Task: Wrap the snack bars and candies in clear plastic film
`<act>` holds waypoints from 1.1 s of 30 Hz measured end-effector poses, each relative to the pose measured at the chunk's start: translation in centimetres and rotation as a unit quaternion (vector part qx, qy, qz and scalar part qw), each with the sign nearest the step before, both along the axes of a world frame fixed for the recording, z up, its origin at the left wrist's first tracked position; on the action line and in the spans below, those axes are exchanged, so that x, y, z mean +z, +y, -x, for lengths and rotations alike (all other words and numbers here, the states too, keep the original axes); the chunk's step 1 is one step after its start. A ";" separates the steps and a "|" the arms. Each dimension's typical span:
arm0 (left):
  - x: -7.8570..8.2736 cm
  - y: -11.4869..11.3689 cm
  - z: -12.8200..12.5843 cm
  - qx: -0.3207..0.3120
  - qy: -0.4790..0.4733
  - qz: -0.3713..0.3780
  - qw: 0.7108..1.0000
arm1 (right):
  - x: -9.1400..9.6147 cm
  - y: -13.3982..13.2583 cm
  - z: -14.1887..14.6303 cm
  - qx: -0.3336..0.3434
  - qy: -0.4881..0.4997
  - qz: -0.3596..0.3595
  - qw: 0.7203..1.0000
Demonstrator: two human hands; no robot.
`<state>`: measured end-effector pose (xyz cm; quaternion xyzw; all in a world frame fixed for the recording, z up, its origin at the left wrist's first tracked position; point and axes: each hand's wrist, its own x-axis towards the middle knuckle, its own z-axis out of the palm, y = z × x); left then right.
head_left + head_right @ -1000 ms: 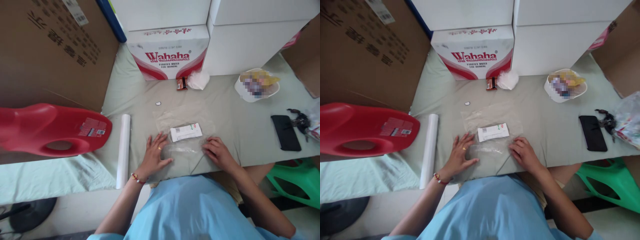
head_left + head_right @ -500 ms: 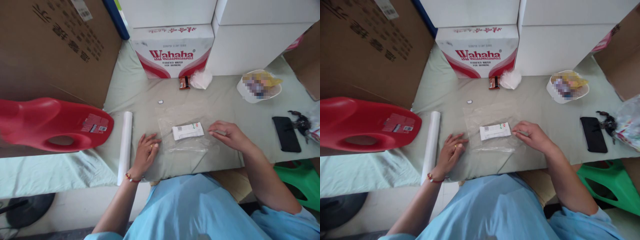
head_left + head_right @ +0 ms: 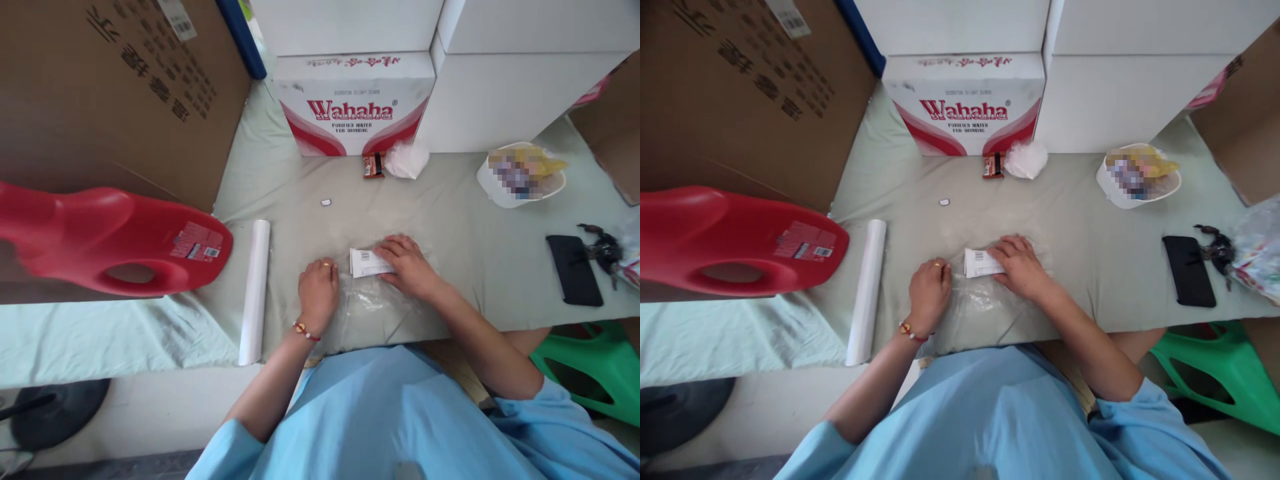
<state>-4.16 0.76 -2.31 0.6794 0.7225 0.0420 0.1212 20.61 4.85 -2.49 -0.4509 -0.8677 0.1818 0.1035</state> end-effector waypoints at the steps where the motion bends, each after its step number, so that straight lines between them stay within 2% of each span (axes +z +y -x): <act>1: -0.1 0.0 -0.1 0.001 0.007 0.014 1.000 | -0.1 0.0 -0.2 -0.002 0.006 -0.002 1.000; 7: -0.5 -0.2 0.0 0.009 0.037 0.043 0.998 | -0.6 -0.1 -1.2 0.010 0.024 -0.029 0.999; 13: -0.3 0.1 0.4 0.046 -0.004 0.044 0.998 | -1.0 -0.3 -1.8 0.031 0.041 -0.030 0.998; 16: -0.6 0.1 0.6 0.045 -0.041 0.001 0.998 | -1.0 -0.3 -1.9 0.033 0.041 -0.027 0.998; 21: -0.8 0.0 -0.1 -0.045 -0.094 -0.132 0.986 | -1.0 -0.4 -1.6 0.033 0.034 -0.039 0.998; 24: -0.1 0.7 -0.9 -0.128 -0.092 -0.133 0.978 | -1.1 -0.4 -1.4 0.037 0.032 -0.050 0.998; 26: 0.4 1.5 -1.2 -0.149 -0.084 -0.090 0.981 | -1.1 -0.4 -1.5 0.038 0.030 -0.062 0.997; 29: 0.7 2.4 -0.9 -0.091 -0.121 -0.016 0.988 | -1.1 -0.5 -2.1 0.040 0.029 -0.069 0.996; 33: 0.4 2.2 0.3 0.024 -0.210 -0.003 0.977 | -1.2 -0.9 -3.3 0.039 0.037 -0.066 0.996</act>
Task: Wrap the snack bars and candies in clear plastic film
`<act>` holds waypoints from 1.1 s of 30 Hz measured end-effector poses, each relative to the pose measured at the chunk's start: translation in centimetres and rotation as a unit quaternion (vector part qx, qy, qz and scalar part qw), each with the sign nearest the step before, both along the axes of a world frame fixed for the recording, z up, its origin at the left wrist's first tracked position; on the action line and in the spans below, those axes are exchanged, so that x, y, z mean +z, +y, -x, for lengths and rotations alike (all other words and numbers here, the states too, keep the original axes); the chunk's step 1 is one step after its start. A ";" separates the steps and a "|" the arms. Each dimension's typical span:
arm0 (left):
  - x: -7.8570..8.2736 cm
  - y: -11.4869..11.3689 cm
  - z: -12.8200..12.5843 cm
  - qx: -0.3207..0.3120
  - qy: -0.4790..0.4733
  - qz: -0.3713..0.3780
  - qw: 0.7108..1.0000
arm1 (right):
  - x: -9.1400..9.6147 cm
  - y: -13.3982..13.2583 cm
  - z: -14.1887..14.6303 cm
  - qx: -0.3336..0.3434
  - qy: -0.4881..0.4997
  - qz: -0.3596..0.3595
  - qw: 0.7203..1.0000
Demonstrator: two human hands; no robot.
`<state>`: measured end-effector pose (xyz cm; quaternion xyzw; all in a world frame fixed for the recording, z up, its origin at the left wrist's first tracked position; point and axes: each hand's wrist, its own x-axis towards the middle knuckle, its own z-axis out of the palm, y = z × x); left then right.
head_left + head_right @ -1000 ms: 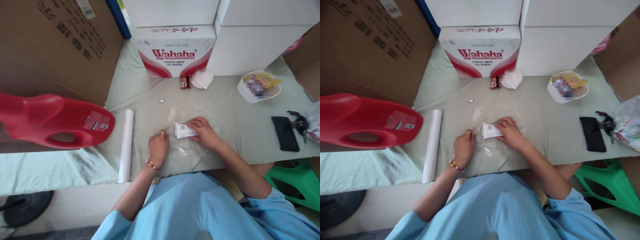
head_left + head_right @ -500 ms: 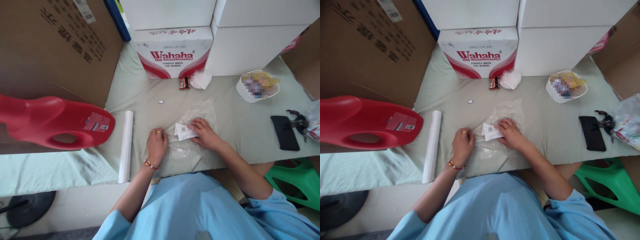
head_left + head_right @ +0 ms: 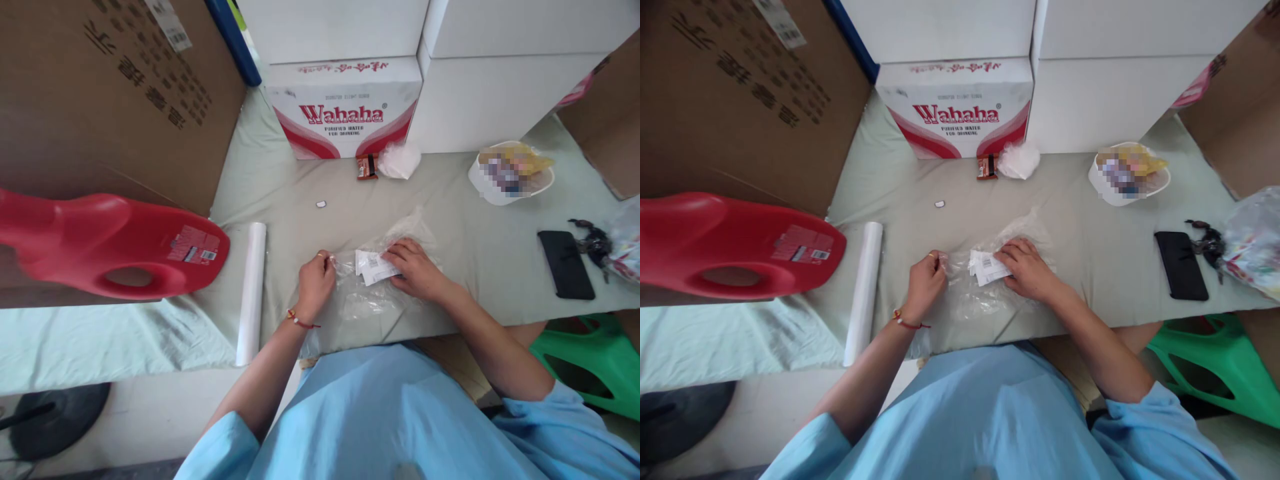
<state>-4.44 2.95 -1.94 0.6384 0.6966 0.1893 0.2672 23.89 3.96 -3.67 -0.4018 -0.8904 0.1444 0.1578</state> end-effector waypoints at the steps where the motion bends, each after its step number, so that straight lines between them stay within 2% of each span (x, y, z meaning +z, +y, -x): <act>1: -0.1 -0.3 0.2 0.012 -0.013 0.004 1.000 | 0.0 -0.1 -0.3 0.002 0.001 0.002 1.000; 4: -0.2 -1.3 0.7 0.040 -0.013 0.028 0.999 | -0.1 -0.3 -0.7 0.009 -0.003 0.008 1.000; 6: -0.1 -2.0 0.7 0.084 0.009 0.025 0.996 | -0.2 -0.3 -0.8 0.011 -0.012 0.014 1.000; 9: 0.3 -3.0 0.5 0.120 0.041 -0.072 0.989 | -0.2 -0.3 -0.6 0.006 -0.021 0.017 1.000; 11: 1.0 -3.7 0.0 0.064 0.059 -0.175 0.981 | -0.2 -0.3 -0.5 0.002 -0.023 0.016 1.000; 14: 2.2 -4.3 -1.5 -0.115 0.082 -0.264 0.954 | -0.2 -0.5 -0.2 0.000 -0.021 0.016 1.000; 17: 3.2 -3.8 -3.2 -0.287 0.100 -0.259 0.917 | -0.1 -0.6 0.0 -0.002 -0.021 0.019 1.000; 19: 3.5 -2.7 -4.1 -0.319 0.121 -0.231 0.911 | 0.0 -0.6 0.0 -0.001 -0.026 0.019 0.999; 21: 3.5 -1.4 -4.3 -0.294 0.152 -0.169 0.928 | 0.1 -0.4 -0.3 0.008 -0.033 0.017 0.999; 24: 3.1 0.0 -3.6 -0.262 0.155 -0.019 0.952 | 0.3 0.2 -1.3 0.038 -0.040 0.017 0.998; 27: 2.3 0.2 -2.2 -0.204 0.043 0.059 0.976 | 0.4 0.9 -2.5 0.078 -0.032 0.022 0.996; 30: 1.4 -0.5 -0.6 -0.046 -0.115 0.094 0.988 | 0.3 1.3 -3.4 0.106 -0.027 0.029 0.994; 32: 1.3 -1.3 0.4 0.060 -0.152 0.094 0.982 | 0.3 1.5 -3.6 0.118 -0.034 0.032 0.992; 33: 1.5 -1.8 0.7 0.102 -0.144 0.068 0.982 | 0.3 1.6 -3.6 0.121 -0.039 0.032 0.991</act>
